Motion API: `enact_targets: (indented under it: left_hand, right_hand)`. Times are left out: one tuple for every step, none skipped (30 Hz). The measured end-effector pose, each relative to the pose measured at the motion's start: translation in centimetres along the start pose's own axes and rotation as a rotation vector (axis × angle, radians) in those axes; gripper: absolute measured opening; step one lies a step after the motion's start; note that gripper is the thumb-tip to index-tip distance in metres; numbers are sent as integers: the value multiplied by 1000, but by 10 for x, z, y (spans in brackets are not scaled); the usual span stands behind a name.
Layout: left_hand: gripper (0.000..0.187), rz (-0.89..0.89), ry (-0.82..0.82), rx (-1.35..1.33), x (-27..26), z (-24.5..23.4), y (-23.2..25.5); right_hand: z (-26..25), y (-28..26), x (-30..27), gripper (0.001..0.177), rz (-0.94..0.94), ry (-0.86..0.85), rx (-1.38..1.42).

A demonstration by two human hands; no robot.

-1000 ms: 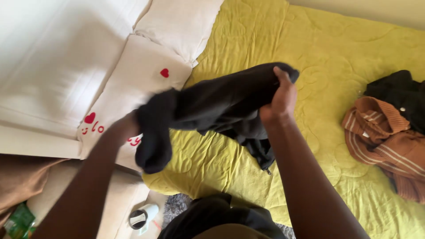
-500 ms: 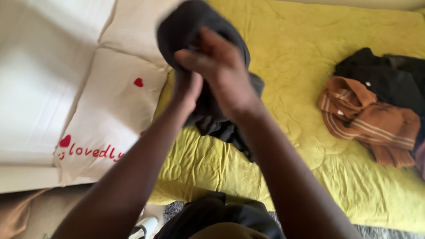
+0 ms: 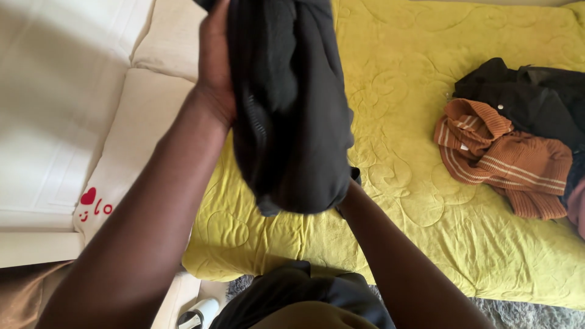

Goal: Folding a black zip-up hoodie on a bed.

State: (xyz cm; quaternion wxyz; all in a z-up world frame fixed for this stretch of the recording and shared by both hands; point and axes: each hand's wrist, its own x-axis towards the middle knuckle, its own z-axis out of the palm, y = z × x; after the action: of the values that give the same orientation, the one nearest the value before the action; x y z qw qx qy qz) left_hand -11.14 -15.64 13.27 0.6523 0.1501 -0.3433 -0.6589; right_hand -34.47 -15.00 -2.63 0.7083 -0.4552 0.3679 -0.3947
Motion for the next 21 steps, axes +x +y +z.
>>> enact_targets:
  left_hand:
    - [55, -4, -63, 45, -2, 7, 5]
    - [55, 0, -62, 46, -8, 15, 11]
    - [54, 9, -128, 27, -14, 23, 17]
    - [53, 15, -196, 7, -19, 31, 23]
    - [53, 16, -196, 8, -21, 10, 22]
    - [49, 144, -166, 77, -24, -12, 22]
    - [46, 271, -132, 150, -26, -33, 22]
    - [46, 268, -129, 152, -27, -33, 23]
    - [47, 231, -100, 158, -28, -33, 24]
    - [48, 208, -72, 168, -28, -35, 27]
    - [48, 218, -70, 174, -29, -35, 29]
    - [50, 182, -18, 189, -34, -36, 31]
    - [53, 145, 35, 203, -39, -36, 35]
    - [53, 159, 51, 207, -47, -37, 36]
    - [55, 124, 109, 214, -55, -38, 37]
    - [58, 90, 162, 223, -61, -38, 39]
    - [58, 105, 174, 229, -68, -38, 41]
    - [62, 60, 225, 234, -73, -36, 39]
    - [65, 15, 277, 240, -77, -34, 37]
    - [65, 13, 279, 239, -81, -33, 35]
    - [69, -37, 323, 240, -85, -31, 32]
  right_hand:
    - [5, -1, -4, 69, 46, -40, 55]
    - [11, -4, -6, 69, 47, -44, 54]
    - [18, -8, -9, 74, 94, -86, 108]
    - [23, -11, -11, 79, 140, -125, 162]
    - [30, -21, -11, 79, 139, -126, 161]
    - [39, -31, -12, 73, 246, 5, 148]
    - [48, -40, -13, 74, 350, 137, 134]
    - [45, -35, -11, 74, 354, 136, 138]
    - [43, -29, -9, 79, 477, 124, 262]
    - [41, -25, -2, 89, 594, 96, 379]
    - [30, -9, 4, 89, 593, 86, 373]
    - [21, 8, 8, 86, 628, 61, 455]
    - [13, 25, 12, 84, 665, 37, 537]
    - [11, 24, 14, 84, 678, 23, 525]
    - [9, 23, 16, 79, 659, 44, 539]
    - [7, 21, 20, 75, 634, 62, 555]
    - [6, 18, 24, 75, 642, 46, 545]
    - [2, 15, 25, 68, 601, 91, 581]
    - [-3, 11, 26, 61, 559, 137, 617]
    - [-6, 8, 26, 61, 561, 138, 617]
    - [-11, 4, 26, 55, 513, 191, 654]
